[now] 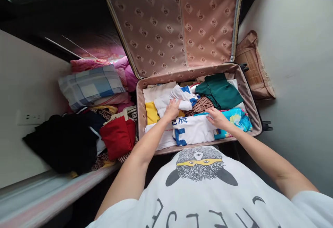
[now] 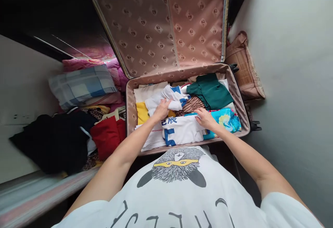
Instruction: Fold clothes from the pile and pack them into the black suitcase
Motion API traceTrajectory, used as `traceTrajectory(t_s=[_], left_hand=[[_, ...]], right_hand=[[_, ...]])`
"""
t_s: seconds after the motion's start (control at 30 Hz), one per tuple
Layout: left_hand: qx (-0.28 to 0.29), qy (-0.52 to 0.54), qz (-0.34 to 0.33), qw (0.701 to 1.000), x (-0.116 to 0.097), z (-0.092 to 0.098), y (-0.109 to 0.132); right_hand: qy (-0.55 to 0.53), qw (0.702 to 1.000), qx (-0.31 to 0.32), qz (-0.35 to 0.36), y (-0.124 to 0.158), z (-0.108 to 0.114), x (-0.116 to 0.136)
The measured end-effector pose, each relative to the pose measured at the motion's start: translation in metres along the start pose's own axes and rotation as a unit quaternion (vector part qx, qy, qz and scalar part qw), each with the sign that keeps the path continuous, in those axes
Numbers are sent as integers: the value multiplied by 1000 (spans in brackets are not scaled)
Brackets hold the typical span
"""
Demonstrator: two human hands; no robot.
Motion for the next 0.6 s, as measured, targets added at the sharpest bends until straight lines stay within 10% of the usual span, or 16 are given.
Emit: traceTrajectory(t_s=[0.33, 0.6], left_hand=[[-24, 290, -18, 957, 63, 85, -12], [-101, 514, 68, 849, 92, 127, 46]], right_hand=[[147, 977, 80, -129, 33, -2, 6], [121, 984, 128, 27, 3, -38, 63]])
Point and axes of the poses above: each hand's wrist, its own y-axis away from the middle knuckle, its own z-axis out of the back of the hand, x = y × z, the point moved 5 cm from there along -y, towards the middle knuckle, and after that the axes turned 5 degrees about x, right-handed, at the moved point
